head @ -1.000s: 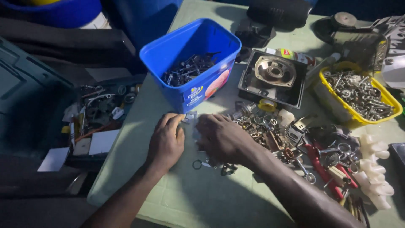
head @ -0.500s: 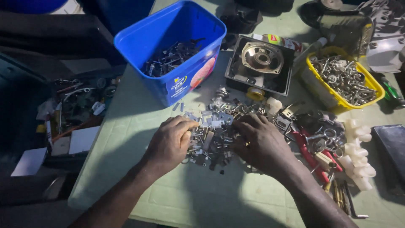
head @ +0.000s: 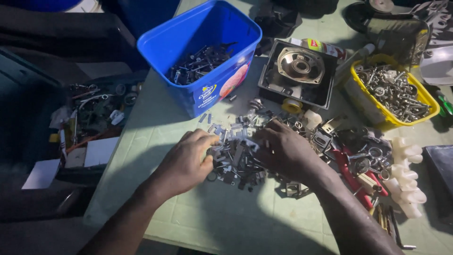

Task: The person sorts a large pile of mixed metal hardware, including padlocks, keys, and lock cylinders, on a table. They pick up items by hand, separate them, and place selected pieces into a blue plastic container.

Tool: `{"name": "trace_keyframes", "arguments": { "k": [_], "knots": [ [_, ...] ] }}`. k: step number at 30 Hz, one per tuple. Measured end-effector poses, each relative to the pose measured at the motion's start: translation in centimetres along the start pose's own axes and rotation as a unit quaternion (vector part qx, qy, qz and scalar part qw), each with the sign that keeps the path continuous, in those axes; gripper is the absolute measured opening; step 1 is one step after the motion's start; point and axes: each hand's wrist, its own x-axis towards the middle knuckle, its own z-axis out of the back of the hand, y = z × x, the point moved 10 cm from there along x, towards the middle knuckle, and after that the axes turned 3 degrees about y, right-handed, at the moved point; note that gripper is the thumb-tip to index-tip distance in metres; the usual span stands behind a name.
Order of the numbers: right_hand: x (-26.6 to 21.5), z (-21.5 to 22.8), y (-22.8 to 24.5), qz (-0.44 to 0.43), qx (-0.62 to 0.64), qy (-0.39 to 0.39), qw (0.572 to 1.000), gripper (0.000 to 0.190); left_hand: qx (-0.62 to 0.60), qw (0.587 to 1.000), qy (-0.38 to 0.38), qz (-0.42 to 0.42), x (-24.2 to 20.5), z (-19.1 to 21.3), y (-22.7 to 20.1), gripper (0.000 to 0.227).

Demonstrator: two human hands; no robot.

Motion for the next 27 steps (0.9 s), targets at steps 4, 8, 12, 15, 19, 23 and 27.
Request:
{"name": "trace_keyframes", "arguments": {
  "k": [4,8,12,15,19,23,27],
  "knots": [
    [0.0,-0.7,-0.6,0.004,0.007,0.0,1.0,0.025,0.012,0.999,0.029,-0.026,-0.4,0.0,-1.2,0.06],
    [0.0,-0.3,0.6,-0.017,0.048,0.006,0.999,0.02,-0.016,0.997,0.053,-0.048,-0.2,-0.6,-2.1,0.057],
    [-0.2,0.2,1.3,-0.018,0.045,-0.004,0.999,0.036,-0.044,0.997,0.04,-0.045,0.3,-0.7,-2.5,0.055],
    [-0.5,0.0,1.9,0.001,0.03,0.018,0.999,0.049,-0.027,0.997,0.053,-0.049,0.4,-0.7,-3.4,0.059],
    [0.0,-2.2,1.8,0.048,0.012,0.034,0.998,0.046,-0.033,0.996,0.06,-0.055,1.9,-3.3,-2.7,0.064],
    [-0.1,-1.8,1.2,0.033,0.076,0.017,0.996,0.041,-0.057,0.996,0.039,-0.061,2.3,-3.9,-3.1,0.056],
    [-0.5,-0.5,-0.7,-0.066,0.133,-0.011,0.989,0.032,-0.083,0.995,0.024,-0.048,2.8,-4.2,-2.5,0.051]
  ]
}}
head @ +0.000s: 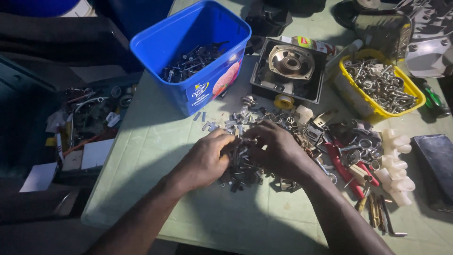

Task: The person sorts a large pile of mixed metal hardware, including padlocks, keys, and lock cylinders, on a table. They pick up items by hand, separate them, and place selected pieces into a blue plastic container.

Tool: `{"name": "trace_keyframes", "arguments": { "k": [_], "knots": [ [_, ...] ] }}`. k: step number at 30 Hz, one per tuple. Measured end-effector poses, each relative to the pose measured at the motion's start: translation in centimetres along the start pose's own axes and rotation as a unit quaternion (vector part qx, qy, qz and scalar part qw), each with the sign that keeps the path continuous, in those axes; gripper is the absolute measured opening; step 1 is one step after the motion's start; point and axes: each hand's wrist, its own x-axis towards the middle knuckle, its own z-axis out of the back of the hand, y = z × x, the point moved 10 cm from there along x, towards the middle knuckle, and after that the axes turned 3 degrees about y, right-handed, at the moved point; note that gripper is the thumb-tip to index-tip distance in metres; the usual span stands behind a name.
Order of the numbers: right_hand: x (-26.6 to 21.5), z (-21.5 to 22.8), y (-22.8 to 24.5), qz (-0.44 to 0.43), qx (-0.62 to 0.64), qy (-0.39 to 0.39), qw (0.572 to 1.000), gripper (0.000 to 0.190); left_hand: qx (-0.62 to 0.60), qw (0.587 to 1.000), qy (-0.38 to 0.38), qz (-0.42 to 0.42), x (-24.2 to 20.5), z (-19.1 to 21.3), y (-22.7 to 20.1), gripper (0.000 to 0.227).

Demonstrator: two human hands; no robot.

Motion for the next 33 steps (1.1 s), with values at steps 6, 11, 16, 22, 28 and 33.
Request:
{"name": "trace_keyframes", "arguments": {
  "k": [6,11,16,22,28,33],
  "knots": [
    [-2.0,0.5,-0.5,-0.016,-0.103,0.022,0.994,0.065,0.074,0.997,-0.015,0.013,-1.7,1.9,-1.5,0.062],
    [-1.7,-0.8,1.2,-0.045,-0.132,0.075,0.987,0.07,0.052,0.998,0.009,0.027,-1.2,1.0,-1.8,0.06],
    [-1.0,-1.5,0.9,-0.017,-0.1,0.053,0.993,0.05,0.01,1.0,0.001,0.019,-0.1,0.2,-2.3,0.056],
    [-1.5,0.0,0.4,-0.055,0.071,0.022,0.996,0.055,-0.091,0.993,-0.065,0.045,0.4,0.2,-1.9,0.058],
    [-2.6,-1.0,-2.0,-0.122,0.346,0.01,0.93,0.06,-0.26,0.957,-0.09,0.089,0.5,-0.1,-2.5,0.064],
    [-4.7,0.1,-2.1,-0.258,0.419,-0.065,0.868,0.055,-0.306,0.94,-0.12,0.09,1.3,-1.0,-2.1,0.056]
  ]
}}
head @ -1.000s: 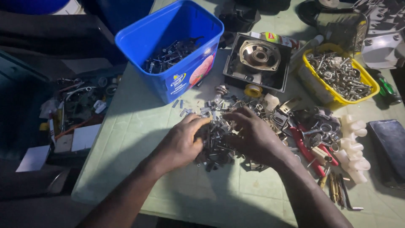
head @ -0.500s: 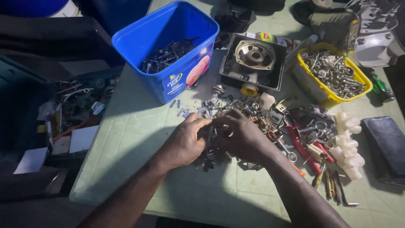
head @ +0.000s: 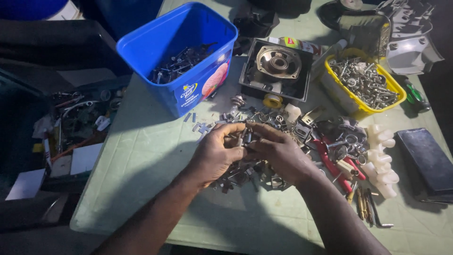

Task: The person sorts a large pile of mixed metal hardware, including padlocks, keys, and lock cylinders, on a table. They pick up items by hand, separate them, and place selected pieces into a blue plastic container.

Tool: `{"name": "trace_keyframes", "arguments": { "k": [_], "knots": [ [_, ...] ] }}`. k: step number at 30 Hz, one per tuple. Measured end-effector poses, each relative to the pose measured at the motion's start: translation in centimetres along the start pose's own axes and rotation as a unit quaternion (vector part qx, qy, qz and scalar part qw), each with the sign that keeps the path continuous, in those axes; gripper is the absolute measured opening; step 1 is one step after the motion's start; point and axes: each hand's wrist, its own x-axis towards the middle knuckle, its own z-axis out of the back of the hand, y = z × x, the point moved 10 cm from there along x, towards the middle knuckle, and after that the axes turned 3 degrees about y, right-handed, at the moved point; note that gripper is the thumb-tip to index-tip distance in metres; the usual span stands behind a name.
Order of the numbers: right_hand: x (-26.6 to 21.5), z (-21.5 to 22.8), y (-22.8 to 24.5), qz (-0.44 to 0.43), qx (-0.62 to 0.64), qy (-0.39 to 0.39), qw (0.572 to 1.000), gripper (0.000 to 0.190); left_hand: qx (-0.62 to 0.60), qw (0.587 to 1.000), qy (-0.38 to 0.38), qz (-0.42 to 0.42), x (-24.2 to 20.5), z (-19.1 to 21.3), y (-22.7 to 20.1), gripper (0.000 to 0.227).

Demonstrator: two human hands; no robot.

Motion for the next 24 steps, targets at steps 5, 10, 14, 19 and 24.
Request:
{"name": "trace_keyframes", "arguments": {
  "k": [5,10,14,19,24],
  "knots": [
    [1.8,-0.4,-2.0,-0.019,0.107,0.038,0.993,0.057,-0.046,0.998,-0.038,0.015,1.0,-0.3,2.0,0.041],
    [0.8,-1.2,0.0,0.003,0.216,0.063,0.974,0.048,-0.189,0.98,-0.038,0.052,0.9,-0.5,2.6,0.044],
    [1.4,-1.4,-0.2,0.016,0.278,0.128,0.952,0.056,-0.218,0.975,-0.016,0.041,1.0,-0.6,2.3,0.045],
    [2.4,-0.1,-1.2,0.029,0.291,0.136,0.946,0.055,-0.234,0.971,-0.004,0.037,0.8,-0.9,1.7,0.043],
    [1.3,0.1,0.1,0.038,0.266,0.09,0.959,0.057,-0.249,0.967,-0.012,0.047,1.6,-1.3,3.3,0.045]
  ]
}}
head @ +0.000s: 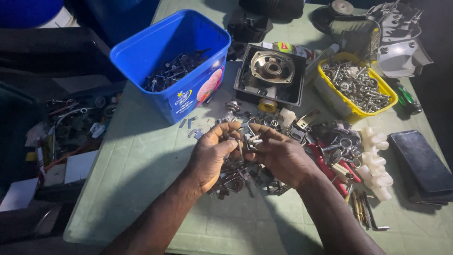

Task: The person sorts a large pile of mixed metal hardware, including padlocks, keys, and lock cylinders, on a table. They pick up items by hand, separate them, and place selected pieces into a blue plastic container.

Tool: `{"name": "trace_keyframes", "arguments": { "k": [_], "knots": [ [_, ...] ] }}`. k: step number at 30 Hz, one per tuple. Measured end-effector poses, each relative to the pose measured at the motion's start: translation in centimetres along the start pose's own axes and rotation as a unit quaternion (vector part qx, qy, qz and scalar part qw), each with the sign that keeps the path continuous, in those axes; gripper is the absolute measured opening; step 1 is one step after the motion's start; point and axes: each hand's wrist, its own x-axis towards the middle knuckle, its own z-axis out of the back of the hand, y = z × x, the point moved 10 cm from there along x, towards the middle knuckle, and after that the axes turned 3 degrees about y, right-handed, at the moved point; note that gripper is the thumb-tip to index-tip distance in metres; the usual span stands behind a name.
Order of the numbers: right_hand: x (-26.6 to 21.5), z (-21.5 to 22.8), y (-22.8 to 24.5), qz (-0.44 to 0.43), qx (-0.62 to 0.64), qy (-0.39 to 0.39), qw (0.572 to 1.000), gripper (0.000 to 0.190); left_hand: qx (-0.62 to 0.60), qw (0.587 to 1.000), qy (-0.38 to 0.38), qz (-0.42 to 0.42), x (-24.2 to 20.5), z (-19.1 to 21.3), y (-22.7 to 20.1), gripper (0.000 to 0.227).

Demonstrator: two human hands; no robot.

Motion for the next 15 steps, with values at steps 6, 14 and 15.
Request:
{"name": "trace_keyframes", "arguments": {
  "k": [6,14,15],
  "knots": [
    [0.4,0.2,0.0,0.003,-0.055,-0.019,0.998,0.059,-0.057,0.997,-0.04,0.018,-0.6,-0.1,-0.2,0.04],
    [1.6,0.8,-0.9,0.02,-0.046,-0.054,0.997,0.053,-0.013,0.997,-0.073,-0.01,-1.0,-1.1,-1.2,0.04],
    [1.8,0.6,-0.6,0.026,-0.039,-0.048,0.998,0.052,0.006,0.997,-0.073,-0.016,-1.3,-1.3,-2.0,0.039]
  ]
}}
